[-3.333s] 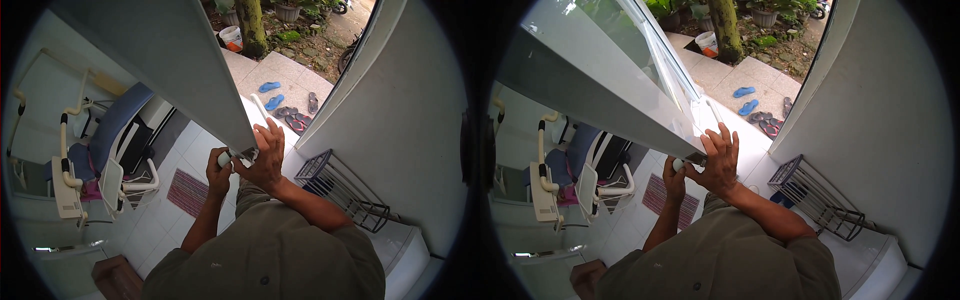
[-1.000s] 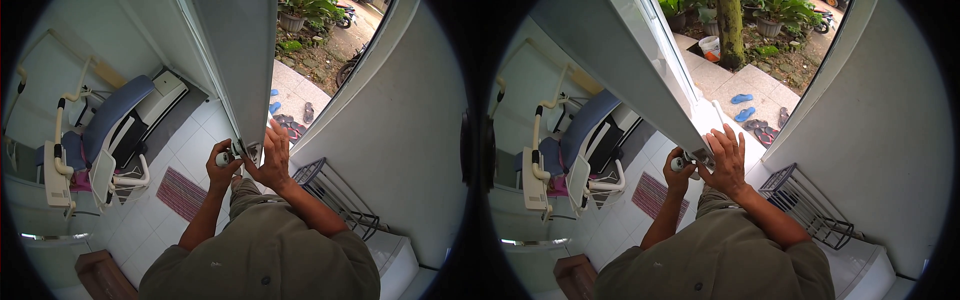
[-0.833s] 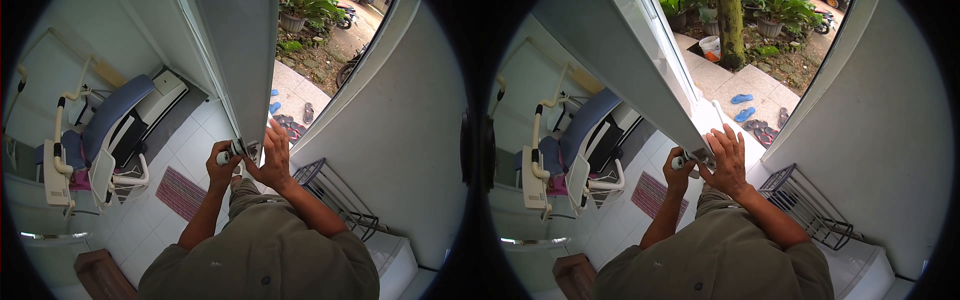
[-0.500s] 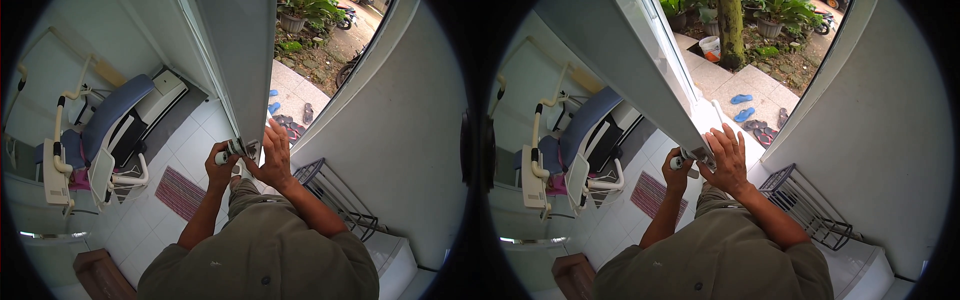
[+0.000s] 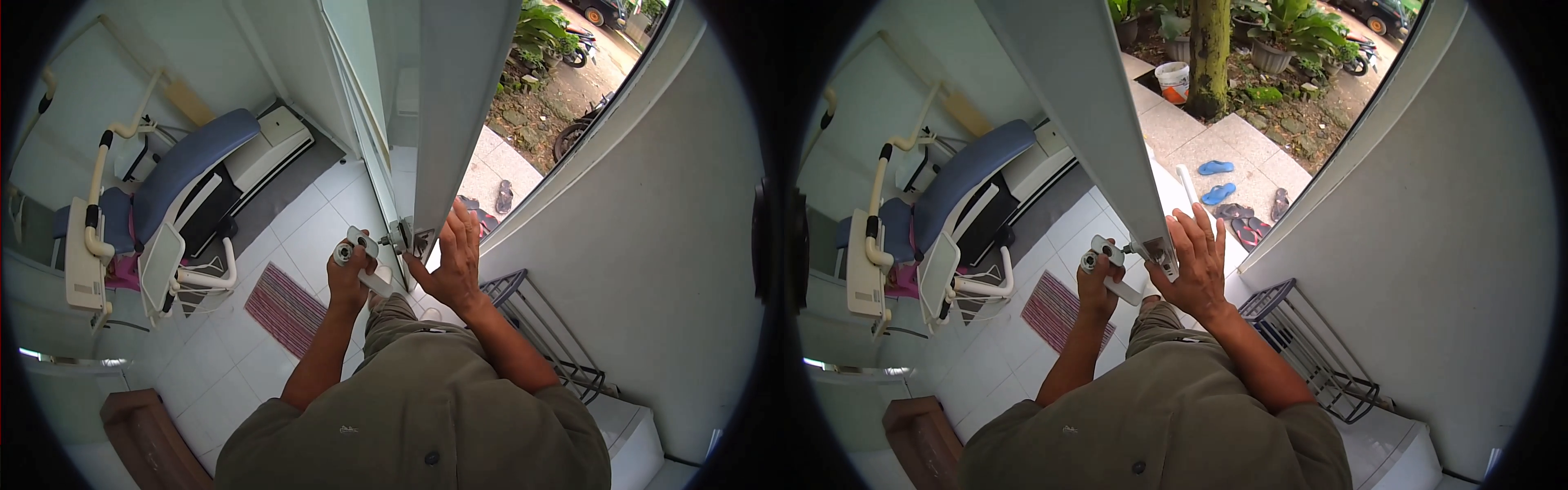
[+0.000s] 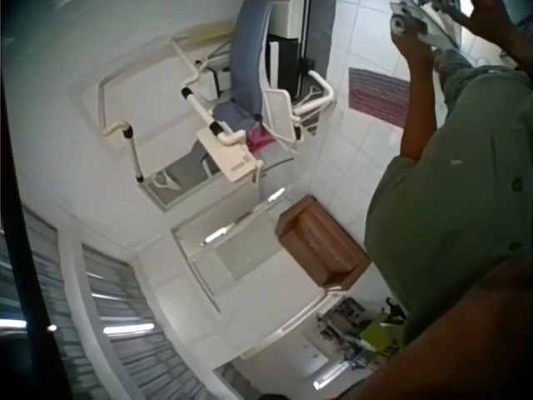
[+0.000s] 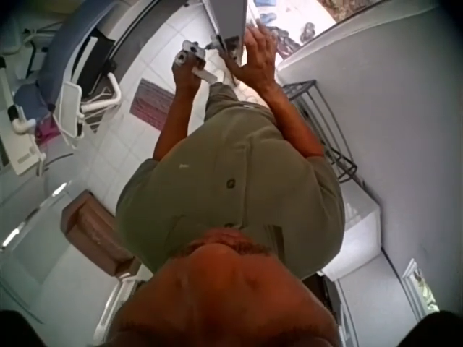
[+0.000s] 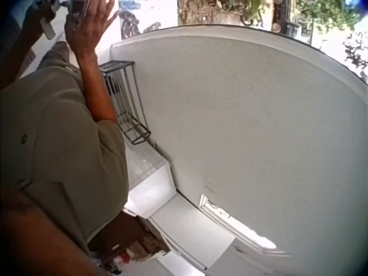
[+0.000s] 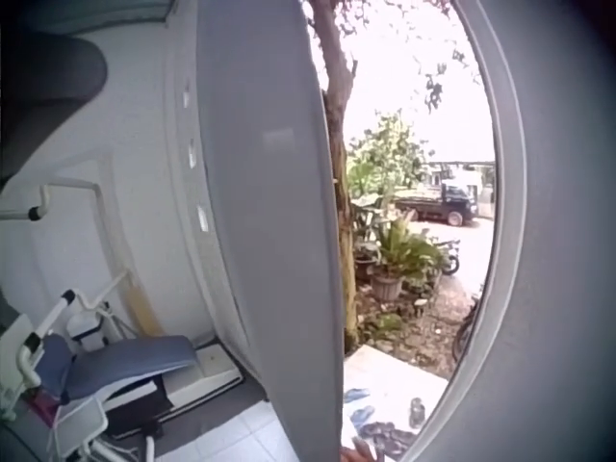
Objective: Repairing a door handle on a glass door using a screwdriver.
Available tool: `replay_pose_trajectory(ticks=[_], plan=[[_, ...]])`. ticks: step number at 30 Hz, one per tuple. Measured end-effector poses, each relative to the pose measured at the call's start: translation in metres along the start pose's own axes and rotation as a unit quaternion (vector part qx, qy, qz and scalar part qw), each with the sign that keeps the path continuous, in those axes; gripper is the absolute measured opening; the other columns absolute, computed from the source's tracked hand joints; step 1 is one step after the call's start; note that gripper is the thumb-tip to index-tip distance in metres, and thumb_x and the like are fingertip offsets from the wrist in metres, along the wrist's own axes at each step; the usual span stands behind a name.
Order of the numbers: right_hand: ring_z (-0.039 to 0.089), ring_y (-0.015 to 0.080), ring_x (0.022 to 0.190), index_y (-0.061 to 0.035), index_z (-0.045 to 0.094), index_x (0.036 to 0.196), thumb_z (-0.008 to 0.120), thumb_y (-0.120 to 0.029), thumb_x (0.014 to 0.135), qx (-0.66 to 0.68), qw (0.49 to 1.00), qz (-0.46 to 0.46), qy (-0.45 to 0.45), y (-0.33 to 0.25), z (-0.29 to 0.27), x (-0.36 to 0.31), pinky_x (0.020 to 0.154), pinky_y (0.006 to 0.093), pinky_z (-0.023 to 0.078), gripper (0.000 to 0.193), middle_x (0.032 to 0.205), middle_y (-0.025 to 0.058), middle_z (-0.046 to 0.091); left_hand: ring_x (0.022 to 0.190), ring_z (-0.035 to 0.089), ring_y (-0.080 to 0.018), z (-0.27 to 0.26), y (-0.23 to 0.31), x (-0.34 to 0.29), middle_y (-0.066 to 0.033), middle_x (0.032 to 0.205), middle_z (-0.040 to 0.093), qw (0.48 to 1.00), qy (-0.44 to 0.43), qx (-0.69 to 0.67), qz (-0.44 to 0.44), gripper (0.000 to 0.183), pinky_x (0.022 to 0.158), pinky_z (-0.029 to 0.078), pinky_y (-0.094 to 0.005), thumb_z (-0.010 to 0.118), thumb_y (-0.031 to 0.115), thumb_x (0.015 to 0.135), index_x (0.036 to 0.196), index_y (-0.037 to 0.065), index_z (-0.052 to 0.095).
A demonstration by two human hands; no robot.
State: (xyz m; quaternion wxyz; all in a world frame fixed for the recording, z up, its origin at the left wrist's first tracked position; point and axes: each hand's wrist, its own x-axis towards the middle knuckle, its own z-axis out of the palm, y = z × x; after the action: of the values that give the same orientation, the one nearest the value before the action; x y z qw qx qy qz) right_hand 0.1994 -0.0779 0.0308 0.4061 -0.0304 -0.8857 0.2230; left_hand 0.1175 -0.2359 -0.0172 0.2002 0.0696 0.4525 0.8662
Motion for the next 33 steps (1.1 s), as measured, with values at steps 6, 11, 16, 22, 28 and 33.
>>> replay_pose_trajectory(ticks=[6,11,16,22,28,33], plan=[[0.038,0.0362,0.12,-0.0034,0.039,0.125,0.068,-0.018,0.069,0.054,0.996,-0.018,0.073,-0.007,-0.015,-0.007,0.101,0.0495,0.028,0.065,0.124,0.0161,0.043,0.058,0.039,-0.0101,-0.016,0.016,-0.015,-0.007,0.078,0.053,0.986,-0.028,-0.148,-0.073,0.043,0.053,0.036,-0.0206,0.063,0.023,0.081,0.112,-0.004,0.051],[0.047,0.0291,0.095,-0.0027,0.043,0.117,0.062,-0.014,0.072,0.121,0.987,-0.07,0.08,-0.023,-0.035,-0.036,0.086,0.039,0.04,0.05,0.113,0.0166,0.046,0.055,0.039,-0.0099,-0.037,0.024,-0.031,-0.0078,0.079,0.053,0.971,-0.072,-0.203,-0.105,0.041,0.051,0.036,-0.0209,0.062,0.024,0.08,0.109,-0.005,0.053],[0.052,0.0295,0.089,-0.0014,0.044,0.118,0.067,-0.01,0.069,0.249,0.956,0.006,-0.153,-0.054,-0.008,-0.036,0.078,0.038,0.045,0.054,0.112,0.0171,0.047,0.054,0.04,-0.0098,-0.05,0.039,-0.05,-0.0079,0.075,0.054,0.976,-0.057,-0.143,-0.151,0.039,0.049,0.035,-0.0208,0.061,0.022,0.079,0.105,-0.005,0.055],[0.056,0.0316,0.093,-0.0023,0.043,0.124,0.073,-0.016,0.069,0.233,0.916,-0.099,-0.31,-0.113,0.032,-0.007,0.077,0.0382,0.048,0.064,0.116,0.0179,0.047,0.053,0.044,-0.01,-0.09,0.064,-0.074,-0.0055,0.065,0.054,0.967,-0.057,-0.043,-0.243,0.025,0.049,0.036,-0.0209,0.063,0.016,0.078,0.095,-0.003,0.058],[0.058,0.0325,0.092,-0.0024,0.042,0.126,0.074,-0.017,0.07,0.24,0.852,-0.115,-0.45,-0.182,0.09,-0.024,0.074,0.0373,0.05,0.066,0.117,0.018,0.047,0.064,0.051,-0.01,-0.141,0.104,-0.118,-0.0074,0.076,0.057,0.984,-0.018,0.019,-0.179,0.018,0.051,0.038,-0.0197,0.061,0.01,0.079,0.094,0.0,0.057],[0.059,0.0321,0.089,-0.0015,0.041,0.126,0.073,-0.017,0.071,0.287,0.792,-0.164,-0.513,-0.258,0.147,-0.04,0.072,0.0378,0.051,0.065,0.116,0.018,0.047,0.068,0.053,-0.0106,-0.22,0.128,-0.171,-0.0084,0.082,0.058,0.988,0.078,-0.062,-0.116,0.017,0.052,0.039,-0.0203,0.059,0.009,0.08,0.094,-0.001,0.058]])
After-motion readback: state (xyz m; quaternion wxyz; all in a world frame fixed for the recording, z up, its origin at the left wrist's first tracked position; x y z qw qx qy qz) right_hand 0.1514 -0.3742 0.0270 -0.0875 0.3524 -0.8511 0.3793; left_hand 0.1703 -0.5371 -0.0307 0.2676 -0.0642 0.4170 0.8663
